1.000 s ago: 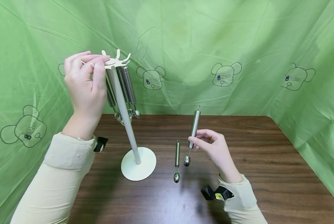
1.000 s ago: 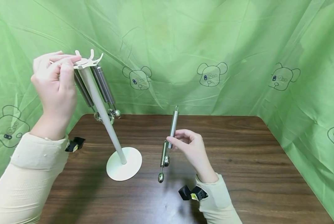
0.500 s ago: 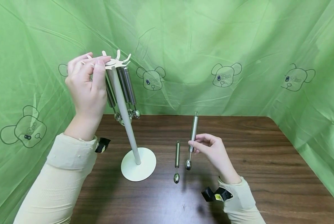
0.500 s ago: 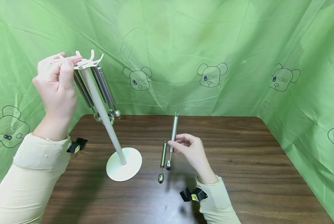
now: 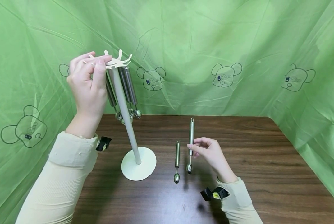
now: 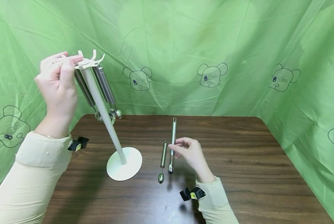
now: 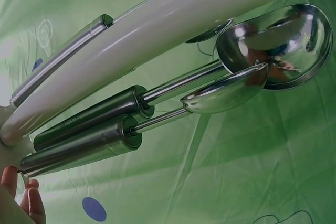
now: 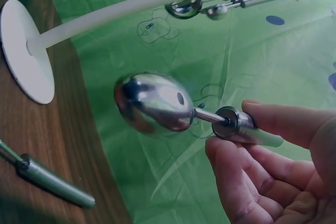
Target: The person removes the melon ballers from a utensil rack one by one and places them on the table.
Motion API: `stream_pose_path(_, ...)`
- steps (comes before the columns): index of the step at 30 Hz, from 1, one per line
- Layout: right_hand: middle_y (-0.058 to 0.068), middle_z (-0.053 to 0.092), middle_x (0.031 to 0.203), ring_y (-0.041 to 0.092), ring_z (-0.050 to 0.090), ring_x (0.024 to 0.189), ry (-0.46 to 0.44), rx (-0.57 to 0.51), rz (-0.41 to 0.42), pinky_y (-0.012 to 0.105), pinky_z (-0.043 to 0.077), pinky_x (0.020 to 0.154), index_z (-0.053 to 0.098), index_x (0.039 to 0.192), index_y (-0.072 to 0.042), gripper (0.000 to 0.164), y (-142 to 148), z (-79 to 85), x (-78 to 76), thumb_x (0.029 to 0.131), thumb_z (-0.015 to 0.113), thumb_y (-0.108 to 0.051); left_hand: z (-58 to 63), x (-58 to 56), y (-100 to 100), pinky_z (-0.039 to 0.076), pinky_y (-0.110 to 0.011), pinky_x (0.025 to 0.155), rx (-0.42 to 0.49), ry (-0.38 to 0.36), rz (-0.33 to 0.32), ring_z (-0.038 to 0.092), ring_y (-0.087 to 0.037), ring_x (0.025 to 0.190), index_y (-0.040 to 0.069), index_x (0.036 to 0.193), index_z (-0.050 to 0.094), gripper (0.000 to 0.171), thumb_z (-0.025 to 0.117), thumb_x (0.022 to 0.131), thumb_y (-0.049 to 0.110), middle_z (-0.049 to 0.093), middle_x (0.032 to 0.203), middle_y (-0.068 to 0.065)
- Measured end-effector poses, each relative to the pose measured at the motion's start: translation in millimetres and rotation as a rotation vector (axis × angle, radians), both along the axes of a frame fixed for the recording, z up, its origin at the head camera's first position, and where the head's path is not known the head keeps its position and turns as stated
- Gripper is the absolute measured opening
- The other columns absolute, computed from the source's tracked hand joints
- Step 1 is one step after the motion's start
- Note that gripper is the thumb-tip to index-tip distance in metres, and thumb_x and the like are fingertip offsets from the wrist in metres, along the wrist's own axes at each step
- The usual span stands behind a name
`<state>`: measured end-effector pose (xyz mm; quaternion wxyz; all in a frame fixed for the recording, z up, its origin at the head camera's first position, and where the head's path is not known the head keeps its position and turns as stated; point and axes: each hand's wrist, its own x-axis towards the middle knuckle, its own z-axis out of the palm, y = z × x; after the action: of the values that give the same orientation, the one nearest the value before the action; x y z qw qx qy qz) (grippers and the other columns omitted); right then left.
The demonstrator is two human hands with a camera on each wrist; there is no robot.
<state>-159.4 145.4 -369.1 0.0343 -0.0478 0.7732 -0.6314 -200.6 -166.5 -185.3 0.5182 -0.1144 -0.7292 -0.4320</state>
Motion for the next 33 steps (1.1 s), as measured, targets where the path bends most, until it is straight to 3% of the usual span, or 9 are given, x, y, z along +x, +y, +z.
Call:
stream_pose_path(5,0.009,0.073,0.077,0.015,0.067,0.06,-0.031,0.002,-0.008,0.035,0.06,0.065,0.065,0.106,0.013,0.032,0,-9.0,-3.5,0.085,0.075,-0.009,0.9,-2.8,-1,0.033,-0.027,0.107,0.01,0.003,-0.021,0.057,-0.015,0.118,0.003,0.094,0.079,0.035,0.05,0.093,0.024,0.076,0.099,-0.008)
stream_pose_path(11,0.005,0.07,0.074,0.015,0.066,0.058,-0.067,0.004,-0.022,0.037,0.06,0.063,0.064,0.104,0.013,0.031,-1,-24.2,-7.2,0.085,0.075,-0.008,1.0,-5.9,-1,0.036,-0.025,0.106,0.032,0.006,-0.05,0.057,-0.011,0.115,0.003,0.094,0.079,0.032,0.052,0.092,0.02,0.076,0.093,0.001)
stream_pose_path(18,0.004,0.069,0.072,0.015,0.065,0.056,-0.117,-0.025,-0.032,0.034,0.06,0.061,0.063,0.102,0.014,0.03,-2,-39.7,-10.7,0.084,0.075,-0.006,1.4,-7.2,-2,0.036,-0.027,0.106,0.064,0.019,-0.097,0.056,-0.008,0.113,0.0,0.093,0.078,0.03,0.053,0.092,0.017,0.063,0.081,0.032)
stream_pose_path(33,0.004,0.07,0.072,0.011,0.063,0.054,-0.164,0.026,-0.004,0.032,0.059,0.057,0.062,0.099,0.014,0.028,-7,-67.8,-18.9,0.085,0.074,-0.008,1.8,-9.7,-2,0.038,-0.027,0.104,0.128,0.035,-0.148,0.058,-0.01,0.11,-0.005,0.091,0.076,0.03,0.051,0.091,0.01,0.066,0.081,0.031)
